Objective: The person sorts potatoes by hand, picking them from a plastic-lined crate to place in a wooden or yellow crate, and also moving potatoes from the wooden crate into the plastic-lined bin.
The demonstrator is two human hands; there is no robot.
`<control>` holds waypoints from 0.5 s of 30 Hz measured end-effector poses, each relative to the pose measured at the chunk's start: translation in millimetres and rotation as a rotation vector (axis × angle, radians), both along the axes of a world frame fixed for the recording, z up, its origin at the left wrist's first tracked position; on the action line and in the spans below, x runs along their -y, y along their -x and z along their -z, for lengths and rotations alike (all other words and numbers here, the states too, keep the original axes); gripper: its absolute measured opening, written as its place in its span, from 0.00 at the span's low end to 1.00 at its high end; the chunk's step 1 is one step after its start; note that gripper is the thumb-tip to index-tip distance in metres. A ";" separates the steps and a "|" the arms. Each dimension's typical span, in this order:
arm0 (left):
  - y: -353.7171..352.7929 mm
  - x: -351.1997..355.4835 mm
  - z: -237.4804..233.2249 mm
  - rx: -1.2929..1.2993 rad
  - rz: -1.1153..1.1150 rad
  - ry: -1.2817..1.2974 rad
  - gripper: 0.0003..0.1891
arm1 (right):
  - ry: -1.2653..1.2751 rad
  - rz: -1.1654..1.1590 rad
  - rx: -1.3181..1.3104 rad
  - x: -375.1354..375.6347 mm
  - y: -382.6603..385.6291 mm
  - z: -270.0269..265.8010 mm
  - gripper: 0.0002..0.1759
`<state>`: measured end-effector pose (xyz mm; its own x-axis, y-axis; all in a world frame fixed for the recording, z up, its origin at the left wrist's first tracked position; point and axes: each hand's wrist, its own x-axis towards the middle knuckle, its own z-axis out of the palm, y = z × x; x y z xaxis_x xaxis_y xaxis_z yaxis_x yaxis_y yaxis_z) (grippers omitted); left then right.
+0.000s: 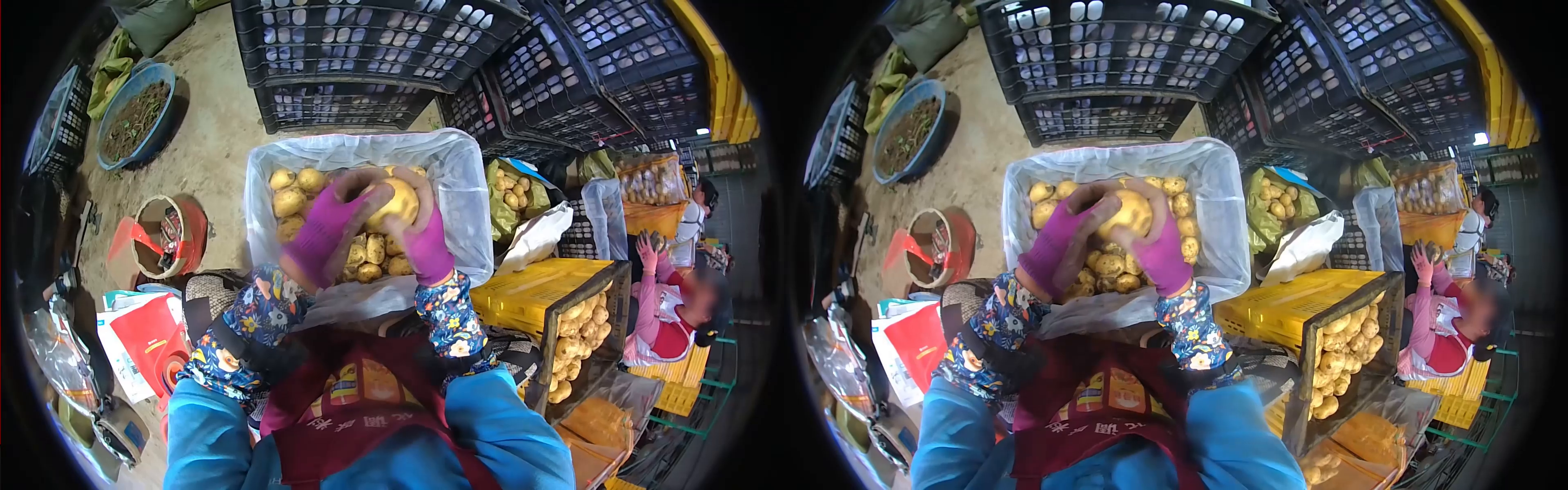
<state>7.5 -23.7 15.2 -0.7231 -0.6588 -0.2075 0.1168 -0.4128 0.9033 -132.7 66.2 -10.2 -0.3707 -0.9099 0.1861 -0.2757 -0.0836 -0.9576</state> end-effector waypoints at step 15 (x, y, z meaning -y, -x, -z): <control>-5.3 -14.1 2.2 -0.017 -0.069 -0.123 0.20 | 0.136 -0.005 0.094 -8.4 -9.5 -9.5 0.26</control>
